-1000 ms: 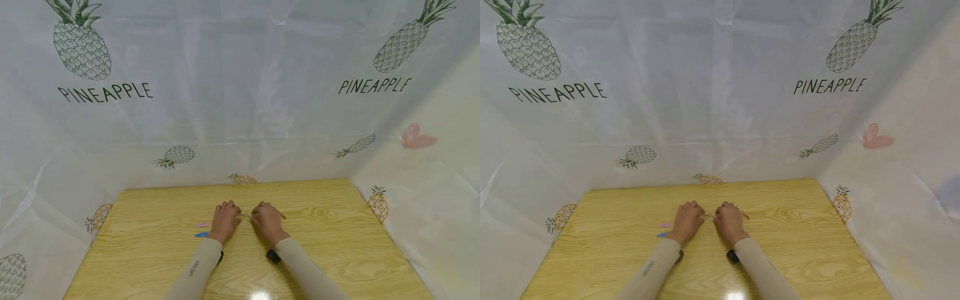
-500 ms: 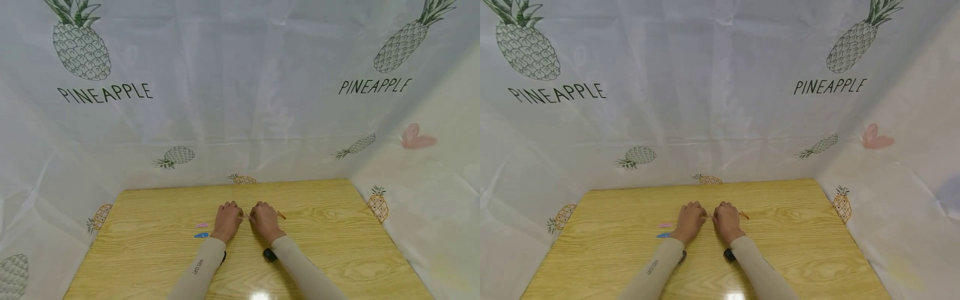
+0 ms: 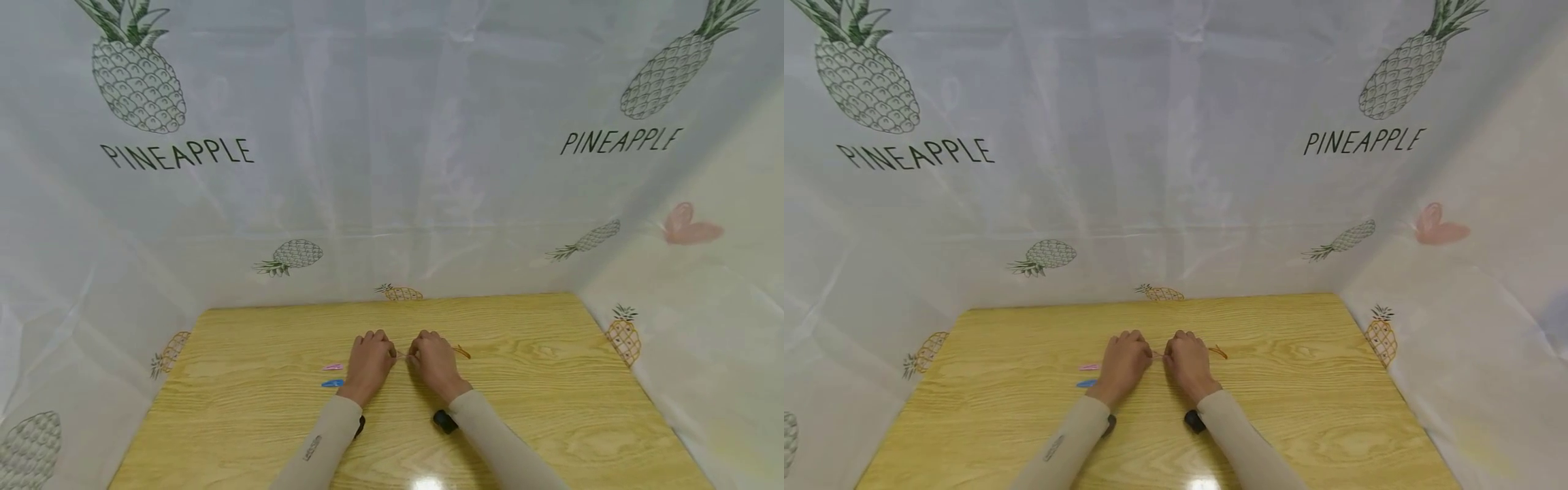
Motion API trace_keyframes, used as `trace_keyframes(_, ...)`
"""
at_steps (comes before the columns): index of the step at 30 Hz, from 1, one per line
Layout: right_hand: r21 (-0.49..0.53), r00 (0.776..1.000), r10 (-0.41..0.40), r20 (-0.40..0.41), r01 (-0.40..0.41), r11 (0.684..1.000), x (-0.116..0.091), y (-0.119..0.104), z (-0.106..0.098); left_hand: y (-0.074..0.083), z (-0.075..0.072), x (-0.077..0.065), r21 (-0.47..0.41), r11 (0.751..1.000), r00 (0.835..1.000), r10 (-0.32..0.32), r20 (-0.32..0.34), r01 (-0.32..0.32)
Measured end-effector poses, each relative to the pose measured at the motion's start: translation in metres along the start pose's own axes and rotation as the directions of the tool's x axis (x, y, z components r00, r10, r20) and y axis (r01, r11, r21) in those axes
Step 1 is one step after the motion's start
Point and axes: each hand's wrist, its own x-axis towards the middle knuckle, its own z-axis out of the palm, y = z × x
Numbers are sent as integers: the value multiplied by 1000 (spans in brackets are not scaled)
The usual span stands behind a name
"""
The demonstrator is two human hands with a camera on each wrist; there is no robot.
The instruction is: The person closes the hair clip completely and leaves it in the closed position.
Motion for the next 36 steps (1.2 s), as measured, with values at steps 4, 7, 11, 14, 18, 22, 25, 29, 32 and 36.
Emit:
trace_keyframes(4, 21, 1000, -24, -1, 24, 999, -1, -8, -7, -3, -7, -9, -11, 1000, 1000, -2, -30, 2)
trace_keyframes(7, 34, 999, -48, 4, 48, 998, -3, -14, -12, -5, -13, -15, 1, 1000, 999, 4, -44, -4)
trace_keyframes(11, 51, 997, -79, 16, 78, 996, -5, -22, -17, -6, -21, -23, 3, 1000, 998, 25, -57, -25)
trace_keyframes(14, 58, 995, -97, 21, 96, 994, -8, -27, -20, -7, -27, -28, 0, 999, 998, 35, -57, -35)
trace_keyframes(18, 79, 992, -125, 28, 123, 989, -11, -33, -24, -10, -32, -35, 10, 999, 997, 39, -61, -38)
trace_keyframes(22, 99, 986, -163, 22, 160, 982, -14, -37, -27, -13, -35, -42, 13, 999, 997, 30, -69, -29)
trace_keyframes(25, 106, 983, -182, 34, 178, 978, -17, -38, -26, -13, -37, -48, -4, 1000, 998, 8, -67, -8)
trace_keyframes(29, 135, 977, -206, 56, 197, 971, -21, -40, -25, -10, -43, -56, -45, 999, 997, -20, -69, 17)
trace_keyframes(32, 161, 972, -228, 63, 215, 963, -25, -41, -26, -8, -49, -63, -74, 997, 996, -27, -82, 21)
trace_keyframes(36, 188, 962, -265, 66, 249, 950, -28, -42, -26, -8, -53, -71, -87, 996, 994, -9, -109, 0)
